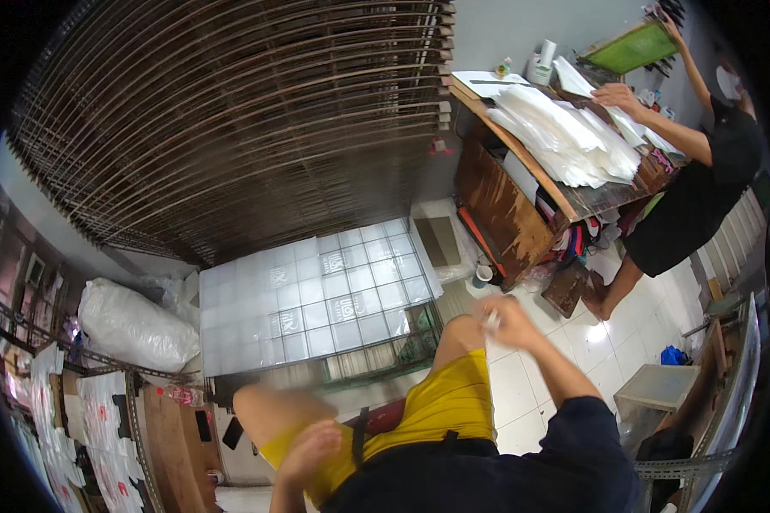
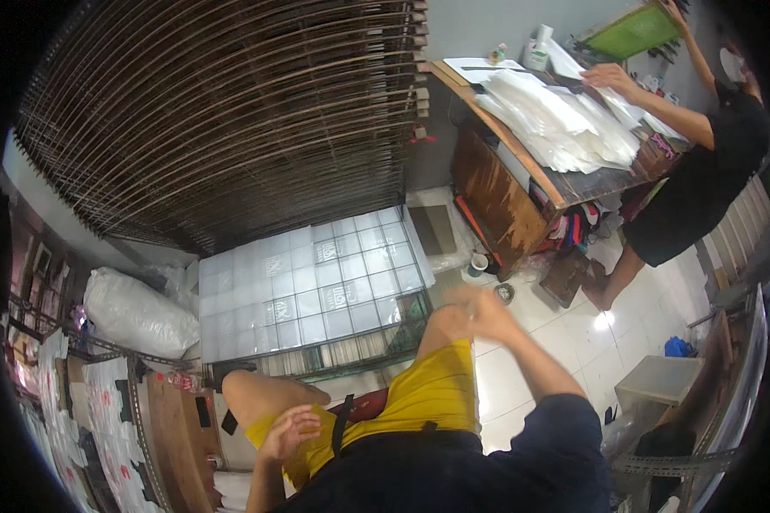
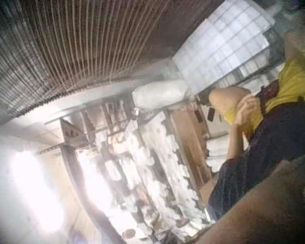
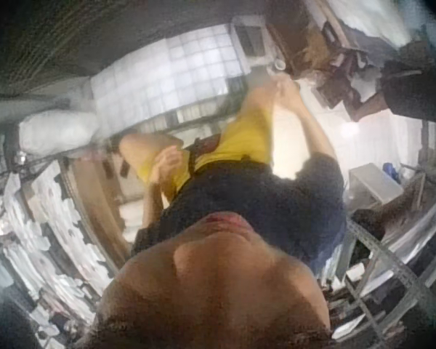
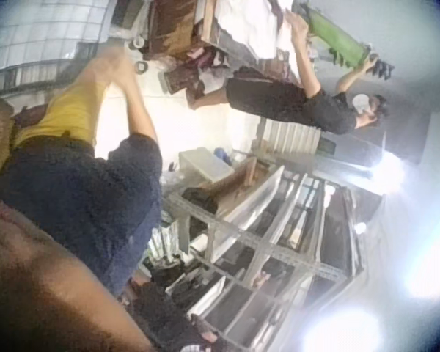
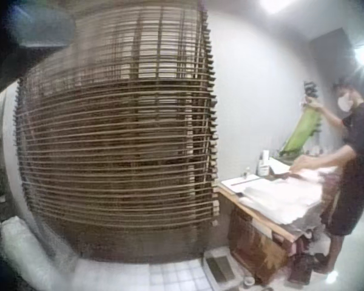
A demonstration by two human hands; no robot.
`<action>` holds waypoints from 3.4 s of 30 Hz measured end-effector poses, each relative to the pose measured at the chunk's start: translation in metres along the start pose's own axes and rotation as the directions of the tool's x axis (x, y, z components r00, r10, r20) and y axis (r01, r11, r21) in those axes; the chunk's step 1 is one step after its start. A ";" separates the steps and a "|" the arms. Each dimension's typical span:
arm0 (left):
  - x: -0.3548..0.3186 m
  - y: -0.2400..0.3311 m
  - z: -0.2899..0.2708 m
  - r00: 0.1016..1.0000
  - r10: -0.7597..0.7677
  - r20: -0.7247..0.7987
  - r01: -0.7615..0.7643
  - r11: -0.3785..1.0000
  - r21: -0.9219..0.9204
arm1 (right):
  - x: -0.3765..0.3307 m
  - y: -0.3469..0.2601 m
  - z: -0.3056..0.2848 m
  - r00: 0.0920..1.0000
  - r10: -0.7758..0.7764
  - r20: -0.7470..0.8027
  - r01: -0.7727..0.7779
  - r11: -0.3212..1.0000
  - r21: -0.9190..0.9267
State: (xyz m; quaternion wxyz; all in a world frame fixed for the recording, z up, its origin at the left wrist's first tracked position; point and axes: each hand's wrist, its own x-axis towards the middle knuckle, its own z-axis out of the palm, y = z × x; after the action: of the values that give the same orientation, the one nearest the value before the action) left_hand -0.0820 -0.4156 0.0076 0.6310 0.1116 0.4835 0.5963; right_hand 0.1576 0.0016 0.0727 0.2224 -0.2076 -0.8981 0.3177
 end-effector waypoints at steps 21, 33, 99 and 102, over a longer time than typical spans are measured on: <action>0.036 0.001 -0.002 0.999 -0.033 -0.038 0.019 0.952 -0.304 | 0.259 0.149 -0.256 0.812 -0.140 -0.567 -0.536 0.208 -0.818; 0.083 0.011 0.039 0.985 -0.138 -0.099 0.151 0.978 0.142 | 0.172 -0.015 -0.292 0.372 -0.383 -0.846 -0.774 0.375 -0.510; 0.123 0.133 -0.319 0.532 0.192 -0.825 -0.575 0.797 -0.186 | 0.232 -0.020 0.327 0.741 0.527 0.417 -0.654 0.424 0.627; 0.116 0.150 -0.329 0.519 0.353 -0.778 -0.623 0.780 -0.062 | 0.248 -0.024 0.337 0.822 0.412 0.392 -0.559 0.451 0.696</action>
State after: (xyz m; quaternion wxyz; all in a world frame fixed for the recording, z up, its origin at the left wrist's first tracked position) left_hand -0.4445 -0.4196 -0.1069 0.1954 -0.1111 0.5320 0.8163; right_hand -0.2292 -0.0485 -0.0807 0.1139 -0.3091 -0.5809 0.7443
